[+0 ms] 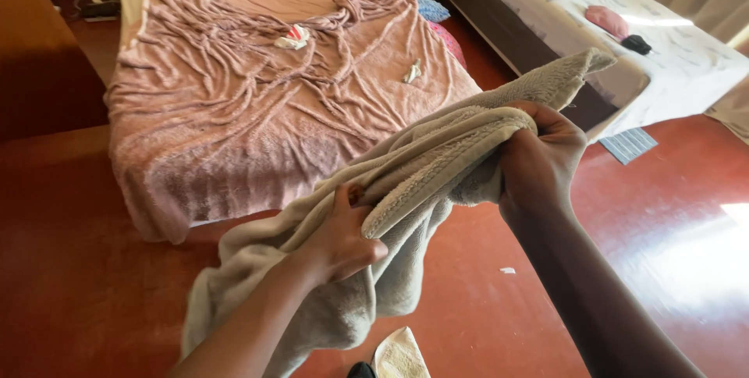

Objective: Fold a light blue towel on a bed and place it into a closet.

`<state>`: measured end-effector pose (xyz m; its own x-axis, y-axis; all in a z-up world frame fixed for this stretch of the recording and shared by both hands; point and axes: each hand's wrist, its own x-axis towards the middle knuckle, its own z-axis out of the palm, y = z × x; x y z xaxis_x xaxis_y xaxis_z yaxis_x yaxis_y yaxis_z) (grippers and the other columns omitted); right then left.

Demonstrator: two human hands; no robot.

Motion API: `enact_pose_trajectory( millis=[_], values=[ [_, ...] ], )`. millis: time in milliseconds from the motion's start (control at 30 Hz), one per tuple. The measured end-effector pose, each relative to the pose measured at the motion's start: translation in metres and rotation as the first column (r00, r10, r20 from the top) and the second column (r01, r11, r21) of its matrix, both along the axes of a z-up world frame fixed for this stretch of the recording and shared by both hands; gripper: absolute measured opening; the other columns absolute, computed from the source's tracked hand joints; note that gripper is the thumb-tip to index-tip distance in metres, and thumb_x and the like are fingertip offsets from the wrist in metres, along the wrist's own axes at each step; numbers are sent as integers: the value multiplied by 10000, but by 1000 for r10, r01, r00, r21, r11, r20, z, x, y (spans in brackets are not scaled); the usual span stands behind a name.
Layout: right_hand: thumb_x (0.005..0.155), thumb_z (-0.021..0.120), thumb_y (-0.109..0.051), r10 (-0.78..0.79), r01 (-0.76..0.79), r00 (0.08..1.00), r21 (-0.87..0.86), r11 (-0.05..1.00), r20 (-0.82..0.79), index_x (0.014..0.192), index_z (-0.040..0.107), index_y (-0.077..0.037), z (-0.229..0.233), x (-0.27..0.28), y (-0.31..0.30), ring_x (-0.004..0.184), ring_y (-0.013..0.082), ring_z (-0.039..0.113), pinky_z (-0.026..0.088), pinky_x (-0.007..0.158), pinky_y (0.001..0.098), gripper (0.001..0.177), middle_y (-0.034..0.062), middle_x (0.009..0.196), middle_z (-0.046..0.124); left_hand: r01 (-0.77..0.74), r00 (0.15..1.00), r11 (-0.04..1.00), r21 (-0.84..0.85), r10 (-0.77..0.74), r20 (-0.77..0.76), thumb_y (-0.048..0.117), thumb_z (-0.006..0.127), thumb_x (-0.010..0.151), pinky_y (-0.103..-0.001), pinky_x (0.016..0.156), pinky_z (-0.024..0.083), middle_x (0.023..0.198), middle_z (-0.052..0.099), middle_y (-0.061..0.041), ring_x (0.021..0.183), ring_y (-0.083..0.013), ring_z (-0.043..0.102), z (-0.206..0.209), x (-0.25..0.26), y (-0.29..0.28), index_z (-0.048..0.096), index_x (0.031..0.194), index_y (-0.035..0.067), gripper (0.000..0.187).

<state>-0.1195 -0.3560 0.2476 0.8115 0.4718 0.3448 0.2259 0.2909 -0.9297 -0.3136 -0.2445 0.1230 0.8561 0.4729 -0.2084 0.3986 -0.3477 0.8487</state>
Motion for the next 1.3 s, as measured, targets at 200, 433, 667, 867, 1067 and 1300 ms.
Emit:
enact_pose_trajectory(
  millis=[200, 433, 667, 867, 1067, 1300],
  values=[
    [886, 595, 85, -35, 35, 999, -13, 999, 3, 912, 735, 44, -4, 9, -27, 700, 136, 688, 623, 674, 287, 148, 103, 851, 741, -68, 995, 997, -33, 65, -72, 275, 748, 609, -427, 1203, 299, 1497, 206, -188, 1437, -443, 280, -7, 32, -8, 360, 1529, 99, 1014],
    [897, 618, 63, -144, 144, 990, -70, 987, -3, 899, 719, 36, 13, 15, -64, 706, 163, 700, 629, 666, 311, 104, 130, 861, 738, -60, 997, 996, -67, 63, 48, 233, 720, 657, -368, 1074, 498, 1344, 478, -134, 1249, -286, 608, 2, 61, -33, 576, 1272, -1, 673],
    [892, 605, 63, -175, 172, 983, -60, 983, -56, 891, 702, 33, 11, 21, -84, 734, 187, 727, 647, 698, 326, 101, 145, 884, 744, 81, 955, 993, -86, -53, 291, 173, 713, 679, -381, 1122, 455, 1493, 389, -183, 1348, -341, 539, -35, 87, -42, 522, 1395, -10, 764],
    [898, 615, 50, -150, 144, 980, -54, 988, -131, 883, 691, 18, -2, 21, -90, 705, 185, 712, 640, 679, 331, 84, 137, 845, 727, 154, 987, 984, -86, -157, -33, 233, 811, 712, -409, 1147, 406, 1530, 324, -257, 1390, -430, 388, -44, 108, -25, 516, 1419, -13, 805],
    [870, 602, 69, -231, 215, 968, -152, 965, -94, 899, 701, 47, -4, 23, -93, 705, 183, 703, 626, 661, 320, 106, 136, 845, 725, -81, 997, 997, 18, 81, -6, 189, 830, 647, -368, 1023, 532, 1380, 409, -258, 1207, -368, 578, -13, 88, 18, 292, 1375, -187, 981],
    [802, 582, 95, -303, 284, 951, -230, 931, -55, 943, 741, 53, -16, 20, -59, 730, 186, 718, 632, 701, 317, 217, 148, 885, 743, -401, 904, 732, 550, 221, 365, 114, 801, 688, -470, 837, 527, 1129, 617, -175, 1012, -391, 639, 57, 13, 60, 640, 1125, 7, 478]
  ],
)
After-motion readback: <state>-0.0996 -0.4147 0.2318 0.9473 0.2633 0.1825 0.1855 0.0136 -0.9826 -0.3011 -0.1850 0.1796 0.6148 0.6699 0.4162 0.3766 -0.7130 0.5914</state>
